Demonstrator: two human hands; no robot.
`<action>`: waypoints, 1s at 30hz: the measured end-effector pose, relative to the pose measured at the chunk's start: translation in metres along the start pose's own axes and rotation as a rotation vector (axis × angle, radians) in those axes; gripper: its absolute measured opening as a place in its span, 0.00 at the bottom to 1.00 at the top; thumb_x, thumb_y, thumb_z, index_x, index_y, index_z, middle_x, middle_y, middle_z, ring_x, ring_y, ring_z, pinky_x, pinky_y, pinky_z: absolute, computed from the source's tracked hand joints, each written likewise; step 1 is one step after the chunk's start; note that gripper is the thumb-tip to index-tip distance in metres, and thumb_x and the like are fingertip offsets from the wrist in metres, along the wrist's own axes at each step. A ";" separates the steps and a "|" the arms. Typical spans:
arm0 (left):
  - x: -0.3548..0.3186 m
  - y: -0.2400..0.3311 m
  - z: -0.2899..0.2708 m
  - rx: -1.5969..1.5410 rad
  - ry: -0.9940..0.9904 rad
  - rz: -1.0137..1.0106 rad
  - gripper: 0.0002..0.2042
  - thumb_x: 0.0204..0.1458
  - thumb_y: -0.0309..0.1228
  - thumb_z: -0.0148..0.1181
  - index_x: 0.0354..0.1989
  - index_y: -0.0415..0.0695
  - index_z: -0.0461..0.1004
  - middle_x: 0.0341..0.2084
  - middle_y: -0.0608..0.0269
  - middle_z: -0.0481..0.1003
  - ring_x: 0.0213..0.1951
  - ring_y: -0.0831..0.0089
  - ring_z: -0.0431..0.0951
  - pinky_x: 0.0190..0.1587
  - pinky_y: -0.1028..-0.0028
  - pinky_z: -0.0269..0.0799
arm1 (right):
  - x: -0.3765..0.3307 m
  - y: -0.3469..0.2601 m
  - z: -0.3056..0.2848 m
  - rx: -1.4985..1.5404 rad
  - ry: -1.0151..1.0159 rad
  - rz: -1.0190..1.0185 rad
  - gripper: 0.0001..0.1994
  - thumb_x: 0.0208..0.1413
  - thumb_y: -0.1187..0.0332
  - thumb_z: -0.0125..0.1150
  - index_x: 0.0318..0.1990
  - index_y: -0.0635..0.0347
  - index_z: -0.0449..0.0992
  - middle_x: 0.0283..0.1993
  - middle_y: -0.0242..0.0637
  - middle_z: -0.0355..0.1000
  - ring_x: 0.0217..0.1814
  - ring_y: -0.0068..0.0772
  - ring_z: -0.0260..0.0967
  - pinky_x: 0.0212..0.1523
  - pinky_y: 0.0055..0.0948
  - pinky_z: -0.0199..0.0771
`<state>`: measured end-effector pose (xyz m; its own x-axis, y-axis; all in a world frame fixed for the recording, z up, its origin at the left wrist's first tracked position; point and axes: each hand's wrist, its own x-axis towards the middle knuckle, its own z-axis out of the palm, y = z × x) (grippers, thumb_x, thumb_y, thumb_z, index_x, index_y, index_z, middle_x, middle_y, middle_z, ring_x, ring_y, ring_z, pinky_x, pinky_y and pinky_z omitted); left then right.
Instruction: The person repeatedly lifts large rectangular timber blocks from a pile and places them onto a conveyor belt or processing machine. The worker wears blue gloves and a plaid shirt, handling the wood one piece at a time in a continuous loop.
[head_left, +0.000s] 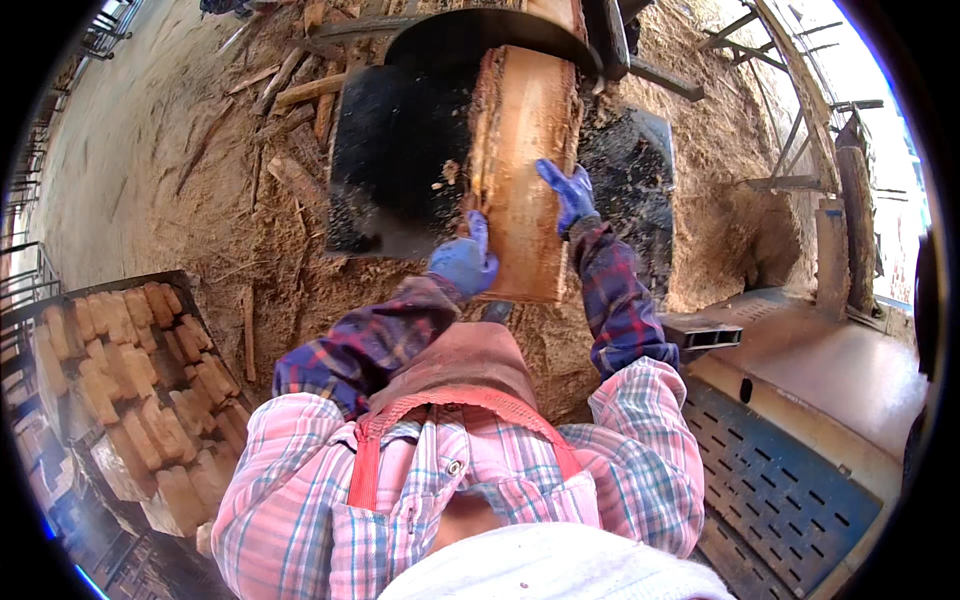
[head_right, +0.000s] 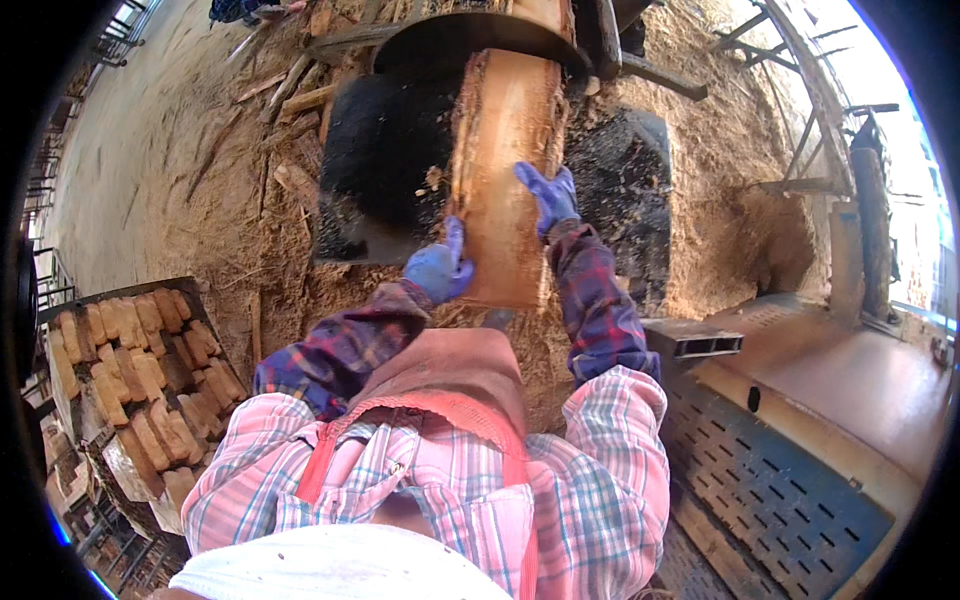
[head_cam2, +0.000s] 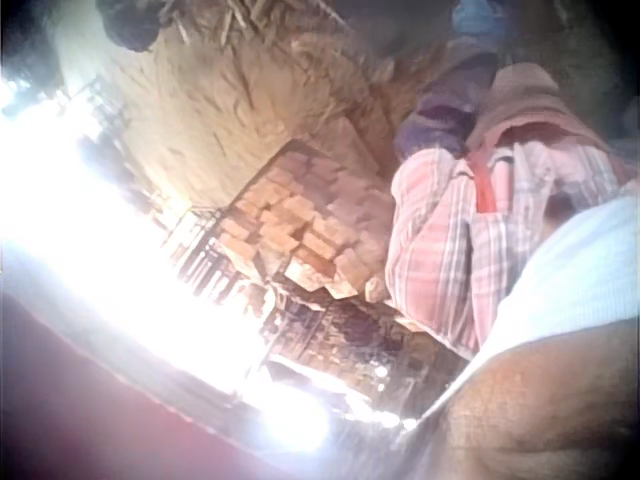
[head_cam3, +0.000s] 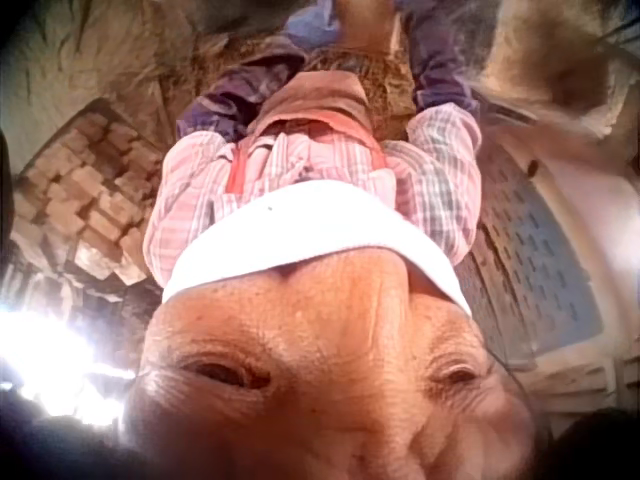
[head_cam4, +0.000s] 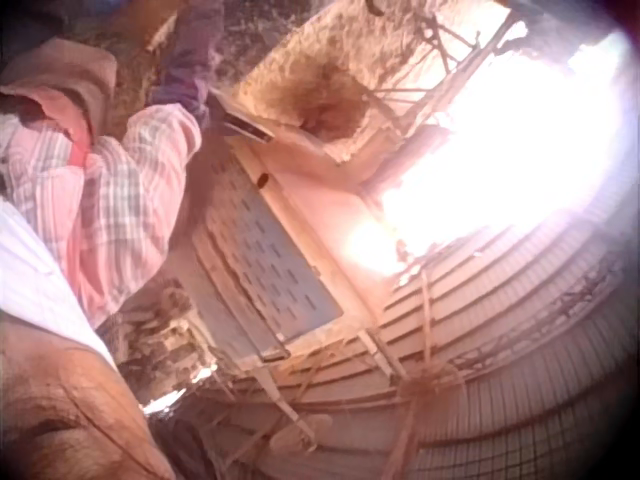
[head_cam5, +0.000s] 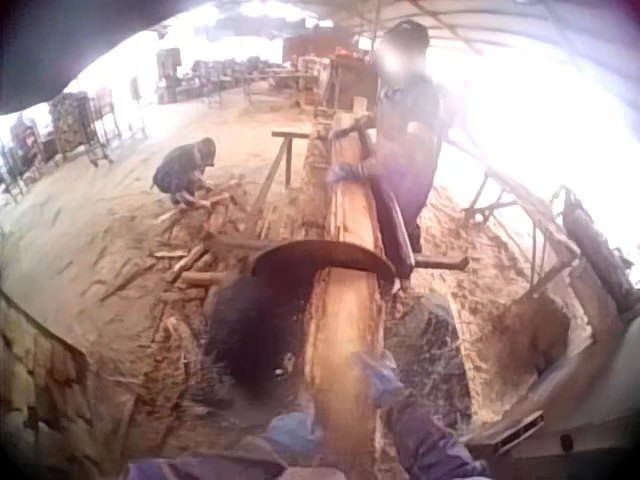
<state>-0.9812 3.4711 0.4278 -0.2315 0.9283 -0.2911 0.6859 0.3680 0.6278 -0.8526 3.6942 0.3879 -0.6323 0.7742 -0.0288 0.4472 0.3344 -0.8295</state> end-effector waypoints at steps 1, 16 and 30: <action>-0.014 -0.027 -0.011 0.034 0.031 0.000 0.38 0.46 0.37 0.49 0.62 0.33 0.38 0.17 0.42 0.71 0.18 0.50 0.72 0.23 0.58 0.66 | -0.003 -0.030 0.029 0.486 0.019 0.192 0.35 0.38 0.68 0.71 0.53 0.68 0.58 0.47 0.45 0.67 0.50 0.39 0.63 0.51 0.38 0.65; -0.144 -0.055 0.017 -1.161 -0.666 -0.351 0.22 0.49 0.32 0.56 0.53 0.41 0.61 0.39 0.61 0.71 0.42 0.68 0.72 0.37 0.70 0.72 | -0.264 -0.133 0.053 0.767 0.186 0.404 0.14 0.48 0.62 0.65 0.38 0.61 0.77 0.33 0.24 0.72 0.33 0.15 0.64 0.35 0.23 0.66; -0.189 0.175 0.166 -0.715 -1.068 0.445 0.26 0.52 0.31 0.55 0.58 0.36 0.55 0.44 0.54 0.70 0.45 0.71 0.70 0.49 0.74 0.65 | -0.735 -0.043 -0.074 0.893 1.837 0.059 0.26 0.54 0.53 0.54 0.54 0.61 0.63 0.49 0.36 0.67 0.48 0.38 0.66 0.48 0.33 0.68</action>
<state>-0.7025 3.3515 0.4729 0.7800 0.6008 -0.1749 -0.0185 0.3016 0.9533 -0.3604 3.1505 0.4855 0.8739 0.4830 -0.0545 -0.2932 0.4344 -0.8516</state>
